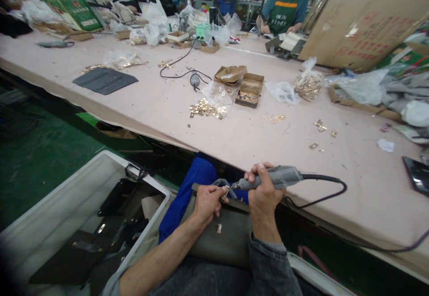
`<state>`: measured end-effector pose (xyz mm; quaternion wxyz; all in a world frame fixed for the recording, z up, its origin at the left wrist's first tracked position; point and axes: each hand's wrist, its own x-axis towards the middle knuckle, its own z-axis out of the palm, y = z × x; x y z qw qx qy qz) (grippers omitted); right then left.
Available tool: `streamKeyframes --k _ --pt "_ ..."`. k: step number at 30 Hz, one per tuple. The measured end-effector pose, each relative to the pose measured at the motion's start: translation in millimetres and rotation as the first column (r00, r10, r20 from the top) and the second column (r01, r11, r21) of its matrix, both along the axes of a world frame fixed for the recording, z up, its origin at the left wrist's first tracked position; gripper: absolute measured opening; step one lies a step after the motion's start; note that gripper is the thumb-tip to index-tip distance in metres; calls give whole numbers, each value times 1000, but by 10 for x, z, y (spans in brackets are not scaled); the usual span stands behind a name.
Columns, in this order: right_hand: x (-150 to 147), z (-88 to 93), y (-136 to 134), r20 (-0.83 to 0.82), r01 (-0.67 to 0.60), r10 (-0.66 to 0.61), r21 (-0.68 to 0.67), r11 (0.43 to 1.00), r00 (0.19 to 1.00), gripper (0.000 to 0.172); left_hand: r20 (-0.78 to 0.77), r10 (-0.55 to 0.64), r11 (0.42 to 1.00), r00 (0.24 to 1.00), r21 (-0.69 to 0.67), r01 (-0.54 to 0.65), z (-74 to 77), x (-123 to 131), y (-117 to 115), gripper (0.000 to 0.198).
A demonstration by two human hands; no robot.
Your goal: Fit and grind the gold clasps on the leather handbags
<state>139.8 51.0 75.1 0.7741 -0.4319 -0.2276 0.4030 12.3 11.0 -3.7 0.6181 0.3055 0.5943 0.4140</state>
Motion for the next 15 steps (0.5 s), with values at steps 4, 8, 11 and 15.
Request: streamKeyframes --k 4,8,11,15 --pt "-15 15 -5 22 -2 2 1 1000 1000 21 -18 -5 1000 1000 5 5 -4 -5 3 36" --pt "-81 62 -10 58 2 -2 -6 1000 998 22 -35 -3 1000 999 -1 3 -10 -3 0 33" --pt "-161 104 -15 103 15 -13 -17 1000 995 24 -41 -4 1000 999 -4 3 -20 6 -5 31" --pt "-239 136 -15 140 38 -36 -13 999 989 24 -44 2 1000 999 -1 -2 -28 15 -6 33"
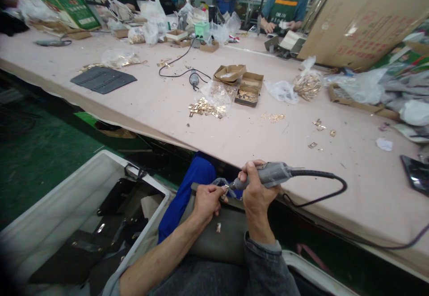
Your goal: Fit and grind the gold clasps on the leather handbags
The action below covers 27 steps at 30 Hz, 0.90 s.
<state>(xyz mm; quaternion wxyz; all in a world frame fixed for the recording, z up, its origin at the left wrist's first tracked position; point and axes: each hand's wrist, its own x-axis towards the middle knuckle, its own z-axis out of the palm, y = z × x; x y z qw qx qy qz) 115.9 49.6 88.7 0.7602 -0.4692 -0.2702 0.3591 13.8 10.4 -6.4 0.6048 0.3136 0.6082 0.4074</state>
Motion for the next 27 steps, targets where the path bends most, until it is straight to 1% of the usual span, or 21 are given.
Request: streamKeyframes --k 9,18,23,27 --pt "100 -43 35 -27 12 -12 6 1000 1000 22 -9 2 1000 1000 -5 -2 45 -1 3 31" --pt "57 -9 22 -4 7 -7 -1 1000 1000 24 -27 -17 1000 999 5 17 8 -5 -3 32" --pt "41 -11 22 65 -12 11 9 1000 998 22 -54 -29 1000 998 10 29 23 -2 -8 32" --pt "36 -17 13 150 -75 74 5 997 986 19 -62 -45 999 997 27 47 48 -5 -14 32"
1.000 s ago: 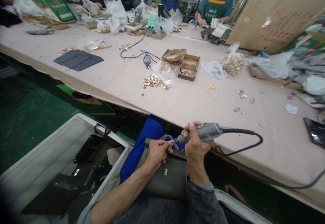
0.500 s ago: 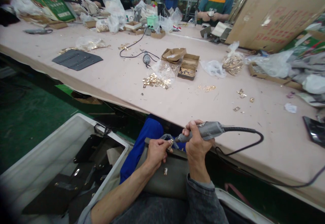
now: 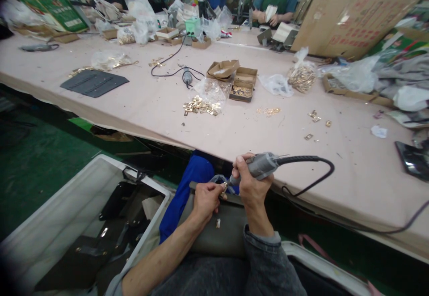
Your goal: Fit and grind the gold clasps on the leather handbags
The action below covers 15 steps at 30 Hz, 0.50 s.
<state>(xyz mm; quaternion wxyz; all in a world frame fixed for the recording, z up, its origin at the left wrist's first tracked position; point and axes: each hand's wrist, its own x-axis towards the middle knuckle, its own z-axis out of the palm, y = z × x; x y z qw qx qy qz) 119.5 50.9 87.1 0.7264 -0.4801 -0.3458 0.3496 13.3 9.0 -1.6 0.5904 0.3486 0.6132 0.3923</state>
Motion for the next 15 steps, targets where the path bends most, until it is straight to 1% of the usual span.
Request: streamKeyframes --k 4,7,9,15 --pt "2 0 -38 74 -106 110 -55 993 991 21 45 -33 999 998 33 32 -19 -16 -26 27" --pt "5 -5 -72 107 -197 206 -95 976 973 22 87 -59 997 994 54 54 -40 -32 -52 21" --pt "7 -8 -81 115 -246 258 -112 963 959 23 115 -77 995 990 73 69 -45 -41 -65 22" --pt "33 -4 -29 82 -327 339 -137 935 937 26 174 -77 994 982 89 62 -55 -51 -85 25"
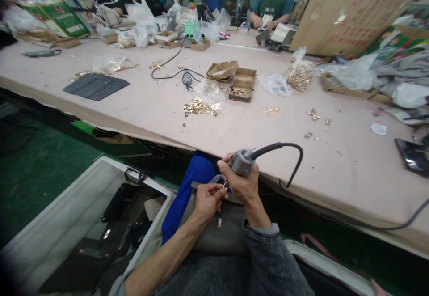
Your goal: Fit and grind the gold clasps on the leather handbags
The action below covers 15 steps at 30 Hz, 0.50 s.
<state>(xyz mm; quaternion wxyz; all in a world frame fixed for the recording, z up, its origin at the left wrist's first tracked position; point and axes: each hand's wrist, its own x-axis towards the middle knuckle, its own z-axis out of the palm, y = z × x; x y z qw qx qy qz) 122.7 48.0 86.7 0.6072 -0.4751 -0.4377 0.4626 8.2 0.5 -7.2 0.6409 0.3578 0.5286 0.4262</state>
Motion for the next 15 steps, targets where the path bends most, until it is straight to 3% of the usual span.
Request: streamKeyframes --k 7,11,13,15 --pt "59 -65 27 33 -202 201 32 979 979 22 -62 -58 997 996 46 60 -1 -24 -29 25" --pt "146 27 -25 75 -308 304 40 951 950 21 -28 -17 999 999 38 18 32 -4 -14 32" --pt "219 106 -26 8 -355 355 95 930 935 19 -6 -10 999 1000 34 10 8 6 -7 36" --pt "314 177 26 -143 -297 325 190 936 935 15 -22 -17 999 1000 31 17 -53 15 0 41"
